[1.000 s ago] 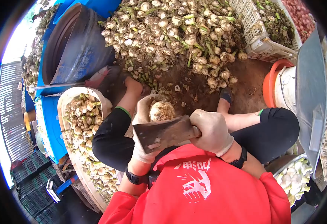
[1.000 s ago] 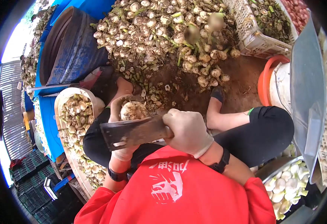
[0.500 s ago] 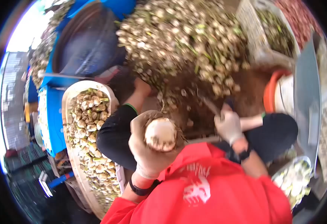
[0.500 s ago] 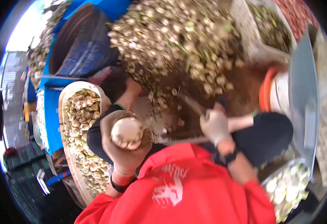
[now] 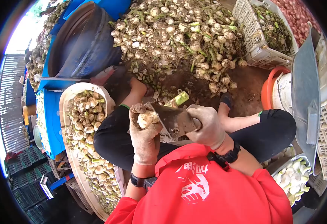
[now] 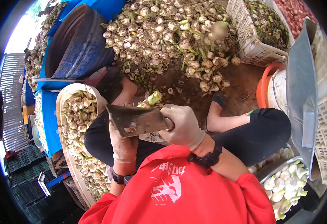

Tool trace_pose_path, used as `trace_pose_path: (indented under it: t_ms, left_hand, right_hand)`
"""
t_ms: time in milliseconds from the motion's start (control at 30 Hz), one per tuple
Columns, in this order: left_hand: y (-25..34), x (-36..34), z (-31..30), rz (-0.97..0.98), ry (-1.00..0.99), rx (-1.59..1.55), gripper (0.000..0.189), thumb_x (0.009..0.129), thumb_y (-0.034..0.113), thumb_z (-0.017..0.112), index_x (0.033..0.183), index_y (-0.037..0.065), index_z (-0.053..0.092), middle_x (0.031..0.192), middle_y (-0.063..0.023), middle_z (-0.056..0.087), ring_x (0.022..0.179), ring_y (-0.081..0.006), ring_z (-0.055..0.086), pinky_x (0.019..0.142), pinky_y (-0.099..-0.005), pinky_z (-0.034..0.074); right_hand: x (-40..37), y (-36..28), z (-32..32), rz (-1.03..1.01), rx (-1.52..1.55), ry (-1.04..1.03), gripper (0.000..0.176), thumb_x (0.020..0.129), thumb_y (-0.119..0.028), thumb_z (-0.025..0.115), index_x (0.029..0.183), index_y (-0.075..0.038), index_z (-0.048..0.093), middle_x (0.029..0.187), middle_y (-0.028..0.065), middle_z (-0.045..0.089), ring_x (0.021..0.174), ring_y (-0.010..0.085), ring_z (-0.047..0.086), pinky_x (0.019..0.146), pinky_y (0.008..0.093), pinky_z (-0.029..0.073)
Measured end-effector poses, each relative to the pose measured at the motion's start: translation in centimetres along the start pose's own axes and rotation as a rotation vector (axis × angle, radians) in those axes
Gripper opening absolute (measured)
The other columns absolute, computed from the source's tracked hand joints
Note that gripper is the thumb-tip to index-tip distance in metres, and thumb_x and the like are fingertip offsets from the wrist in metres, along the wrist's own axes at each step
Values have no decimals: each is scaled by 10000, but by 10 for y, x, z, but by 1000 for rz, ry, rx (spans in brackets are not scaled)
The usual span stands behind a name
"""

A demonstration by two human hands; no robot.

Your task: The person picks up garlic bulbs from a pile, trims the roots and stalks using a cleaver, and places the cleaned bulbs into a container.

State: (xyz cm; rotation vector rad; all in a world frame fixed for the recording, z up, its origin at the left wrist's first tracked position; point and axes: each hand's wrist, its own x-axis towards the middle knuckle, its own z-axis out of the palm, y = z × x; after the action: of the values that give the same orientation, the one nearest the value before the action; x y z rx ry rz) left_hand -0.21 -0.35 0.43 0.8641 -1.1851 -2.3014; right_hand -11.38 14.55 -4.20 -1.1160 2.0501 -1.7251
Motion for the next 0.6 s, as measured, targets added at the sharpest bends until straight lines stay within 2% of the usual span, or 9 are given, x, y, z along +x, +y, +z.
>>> trace_pose_path:
  t_ms: [67, 133, 200, 267, 367, 400, 500, 567, 600]
  left_hand:
    - [8, -6, 19, 35, 42, -6, 518, 703, -167, 651, 1114, 89, 467, 1098, -67, 567, 1011, -205, 605, 904, -344, 531]
    - [13, -3, 10, 85, 42, 24, 531, 714, -141, 680, 1145, 85, 469, 1094, -69, 572, 994, -201, 601, 910, -342, 524]
    - [25, -3, -15, 291, -4, 196, 506, 755, -107, 682, 1182, 77, 481, 1116, -78, 575, 975, -196, 603, 916, -336, 521]
    - [58, -7, -45, 405, 447, 346, 456, 791, -62, 685, 1193, 57, 508, 1114, -83, 582, 942, -183, 596, 871, -317, 530]
    - [143, -35, -175, 1010, 947, 1702, 355, 814, 123, 763, 1111, 9, 604, 1036, -93, 651, 869, -190, 630, 743, -289, 530]
    - [156, -47, -143, 802, 1294, 2038, 388, 789, 195, 805, 1087, 16, 634, 982, -89, 667, 896, -218, 654, 782, -340, 553]
    - [164, -48, -134, 1007, 1068, 1998, 354, 771, 148, 810, 1062, 11, 661, 1015, -80, 696, 877, -199, 650, 761, -334, 534]
    - [120, -8, -111, 945, 902, 1603, 337, 801, -61, 709, 1126, 3, 646, 1059, -94, 674, 936, -203, 633, 812, -344, 522]
    - [85, 24, -86, 857, 671, 1528, 435, 791, -90, 688, 1207, 2, 598, 1119, -109, 650, 1016, -210, 618, 885, -339, 500]
  right_hand:
    - [-4, 16, -1, 115, -36, -39, 177, 697, -129, 707, 734, -9, 583, 630, 172, 529, 587, 361, 580, 532, 397, 451]
    - [-38, 63, -7, 385, -129, -237, 219, 753, -183, 695, 662, -15, 588, 577, 151, 555, 502, 335, 516, 512, 381, 442]
    - [-72, 68, -12, 636, -19, -313, 285, 797, -208, 704, 634, -23, 562, 520, 89, 508, 470, 202, 480, 497, 347, 411]
    - [-62, 48, -19, 511, -76, -240, 324, 806, -220, 724, 630, -18, 541, 511, 36, 453, 496, 97, 443, 490, 315, 385]
    - [-66, 53, -28, 696, 70, -2, 323, 826, -195, 731, 643, -19, 531, 533, -5, 459, 517, 59, 429, 483, 287, 364]
    - [-62, 52, -28, 783, 178, 121, 293, 838, -135, 728, 647, -44, 525, 562, -29, 495, 519, 56, 434, 487, 263, 362]
    - [-45, 49, -25, 952, 314, 277, 299, 850, -98, 728, 641, -75, 514, 593, -58, 512, 531, 44, 441, 492, 237, 358]
    - [-25, 44, -17, 1154, 602, 356, 323, 855, -100, 738, 635, -86, 501, 609, -59, 516, 548, 31, 438, 504, 223, 368]
    - [-25, 48, -13, 1134, 569, 305, 304, 861, -119, 744, 655, -77, 523, 621, -53, 535, 553, 30, 455, 505, 216, 374]
